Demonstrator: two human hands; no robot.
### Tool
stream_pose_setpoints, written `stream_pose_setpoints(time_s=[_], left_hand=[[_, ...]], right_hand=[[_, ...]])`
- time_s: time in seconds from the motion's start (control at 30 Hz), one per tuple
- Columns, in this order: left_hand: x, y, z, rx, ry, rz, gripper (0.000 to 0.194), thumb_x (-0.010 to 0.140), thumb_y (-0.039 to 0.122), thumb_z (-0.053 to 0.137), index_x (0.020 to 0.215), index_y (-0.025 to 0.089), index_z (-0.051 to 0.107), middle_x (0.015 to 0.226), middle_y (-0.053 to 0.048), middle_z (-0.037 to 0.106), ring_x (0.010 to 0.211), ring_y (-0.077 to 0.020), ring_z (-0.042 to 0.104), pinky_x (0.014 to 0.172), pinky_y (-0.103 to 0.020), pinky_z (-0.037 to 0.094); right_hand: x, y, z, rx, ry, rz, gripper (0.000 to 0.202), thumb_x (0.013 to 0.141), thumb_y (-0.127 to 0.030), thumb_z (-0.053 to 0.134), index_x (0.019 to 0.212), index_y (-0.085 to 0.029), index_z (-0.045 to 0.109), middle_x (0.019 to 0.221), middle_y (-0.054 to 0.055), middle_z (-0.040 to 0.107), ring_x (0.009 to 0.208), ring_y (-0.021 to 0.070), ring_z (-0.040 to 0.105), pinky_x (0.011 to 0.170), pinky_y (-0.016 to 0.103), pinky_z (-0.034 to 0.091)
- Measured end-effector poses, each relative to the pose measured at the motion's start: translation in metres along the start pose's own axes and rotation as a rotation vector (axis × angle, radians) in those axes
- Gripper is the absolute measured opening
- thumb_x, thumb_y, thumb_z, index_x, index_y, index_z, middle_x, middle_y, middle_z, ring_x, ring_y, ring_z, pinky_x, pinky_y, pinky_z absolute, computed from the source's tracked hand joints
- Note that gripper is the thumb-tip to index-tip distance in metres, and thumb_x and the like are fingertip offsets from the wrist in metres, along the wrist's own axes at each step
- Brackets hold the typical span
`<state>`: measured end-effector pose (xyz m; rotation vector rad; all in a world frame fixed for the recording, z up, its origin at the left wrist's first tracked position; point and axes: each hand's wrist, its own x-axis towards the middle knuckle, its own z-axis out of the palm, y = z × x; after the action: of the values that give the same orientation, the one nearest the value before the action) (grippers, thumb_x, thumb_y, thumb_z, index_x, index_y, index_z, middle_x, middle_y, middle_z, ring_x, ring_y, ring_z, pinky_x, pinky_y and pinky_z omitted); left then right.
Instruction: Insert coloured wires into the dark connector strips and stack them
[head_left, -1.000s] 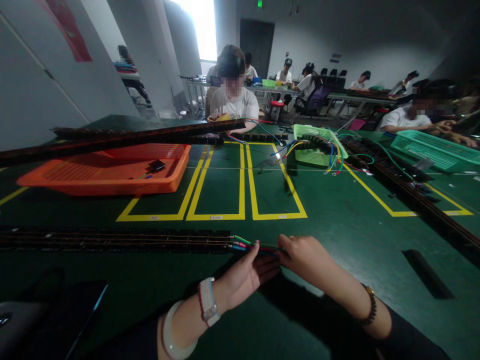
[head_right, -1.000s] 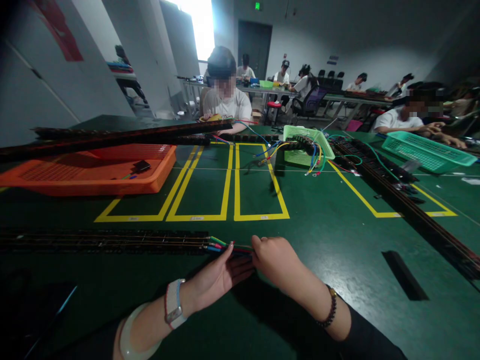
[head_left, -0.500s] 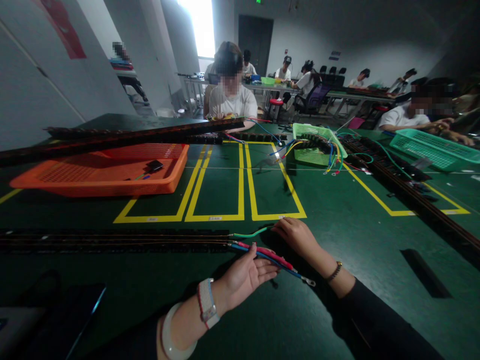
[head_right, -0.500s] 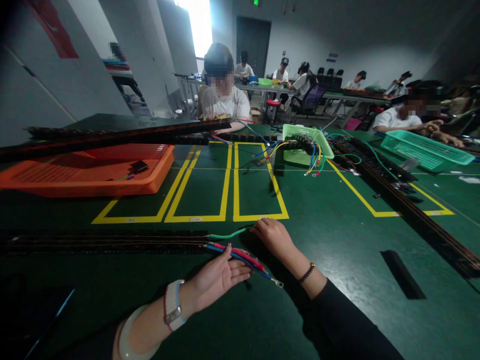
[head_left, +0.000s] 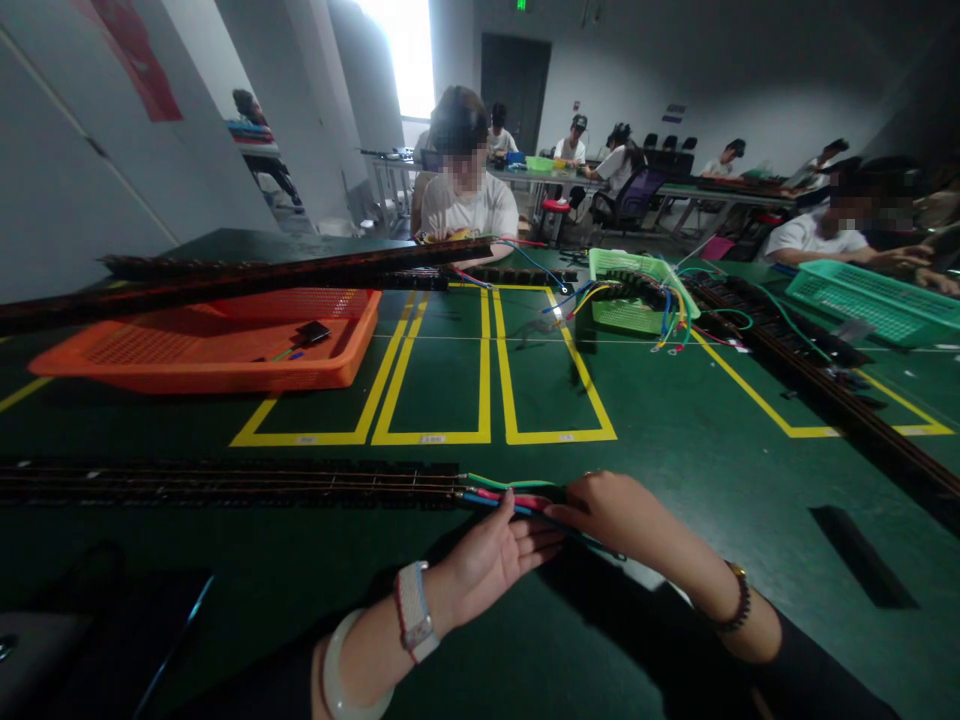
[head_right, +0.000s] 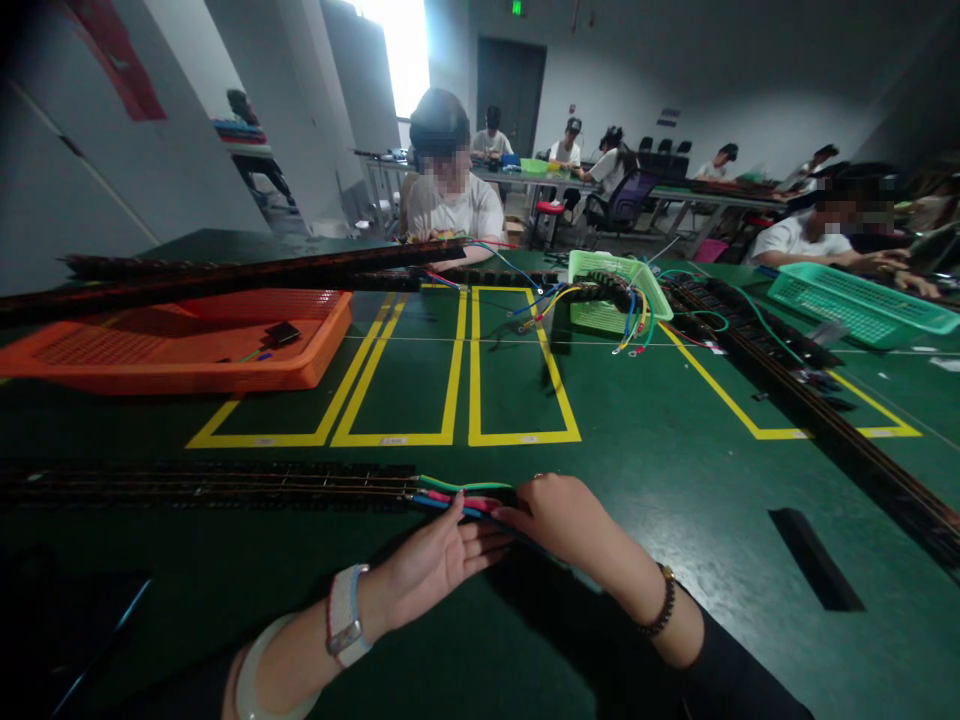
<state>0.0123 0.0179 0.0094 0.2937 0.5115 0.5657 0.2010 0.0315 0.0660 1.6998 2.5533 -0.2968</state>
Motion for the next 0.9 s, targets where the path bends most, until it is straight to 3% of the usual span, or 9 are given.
stream_pose_setpoints(time_s=[0.13, 0.33, 0.47, 0.63, 0.73, 0.9], left_hand=[[-0.001, 0.001, 0.002, 0.012, 0.006, 0.007, 0.057, 0.091, 0.052, 0.035, 0.109, 0.005, 0.06, 0.111, -0.019, 0.064, 0.107, -0.022, 0.06, 0.106, -0.039, 0.031], [-0.002, -0.001, 0.003, 0.057, 0.06, 0.058, 0.05, 0.09, 0.052, 0.04, 0.099, 0.009, 0.062, 0.098, -0.016, 0.068, 0.094, -0.0227, 0.064, 0.1, -0.043, 0.037], [-0.002, 0.001, 0.005, 0.065, 0.079, 0.058, 0.046, 0.091, 0.048, 0.039, 0.089, 0.009, 0.063, 0.092, -0.015, 0.069, 0.091, -0.0216, 0.065, 0.095, -0.041, 0.041], [-0.005, 0.004, 0.008, 0.041, 0.1, 0.064, 0.045, 0.091, 0.048, 0.041, 0.091, 0.009, 0.062, 0.093, -0.015, 0.068, 0.09, -0.0204, 0.064, 0.093, -0.039, 0.042], [-0.004, 0.004, 0.007, 0.055, 0.068, 0.064, 0.047, 0.09, 0.05, 0.041, 0.093, 0.008, 0.063, 0.094, -0.015, 0.068, 0.091, -0.021, 0.064, 0.095, -0.04, 0.041], [0.001, 0.0, 0.0, 0.016, 0.05, 0.045, 0.042, 0.091, 0.045, 0.044, 0.097, 0.009, 0.063, 0.097, -0.014, 0.068, 0.092, -0.0212, 0.064, 0.098, -0.041, 0.039]], right_hand=[[-0.002, 0.002, 0.005, 0.004, -0.074, -0.057, 0.036, 0.092, -0.039, 0.05, 0.069, -0.018, 0.068, 0.059, 0.002, 0.062, 0.047, 0.0104, 0.051, 0.045, 0.025, 0.021], [0.006, 0.005, 0.004, -0.121, 0.093, 0.05, 0.039, 0.093, -0.043, 0.047, 0.069, -0.018, 0.066, 0.064, 0.004, 0.065, 0.053, 0.0131, 0.058, 0.048, 0.026, 0.023], [0.014, 0.006, 0.012, -0.174, 0.187, 0.118, 0.041, 0.093, -0.047, 0.044, 0.074, -0.017, 0.065, 0.07, 0.006, 0.067, 0.06, 0.015, 0.061, 0.05, 0.025, 0.025], [0.02, 0.012, 0.024, -0.126, 0.133, 0.08, 0.044, 0.095, -0.048, 0.04, 0.074, -0.018, 0.065, 0.067, 0.004, 0.066, 0.059, 0.0139, 0.06, 0.05, 0.025, 0.027], [0.017, 0.012, 0.018, -0.101, 0.128, 0.043, 0.041, 0.093, -0.048, 0.044, 0.074, -0.018, 0.064, 0.067, 0.003, 0.064, 0.059, 0.0141, 0.059, 0.05, 0.025, 0.029], [0.0, -0.004, -0.009, -0.023, 0.2, 0.014, 0.028, 0.086, -0.046, 0.057, 0.084, -0.018, 0.062, 0.075, 0.004, 0.064, 0.068, 0.0171, 0.061, 0.056, 0.026, 0.036]])
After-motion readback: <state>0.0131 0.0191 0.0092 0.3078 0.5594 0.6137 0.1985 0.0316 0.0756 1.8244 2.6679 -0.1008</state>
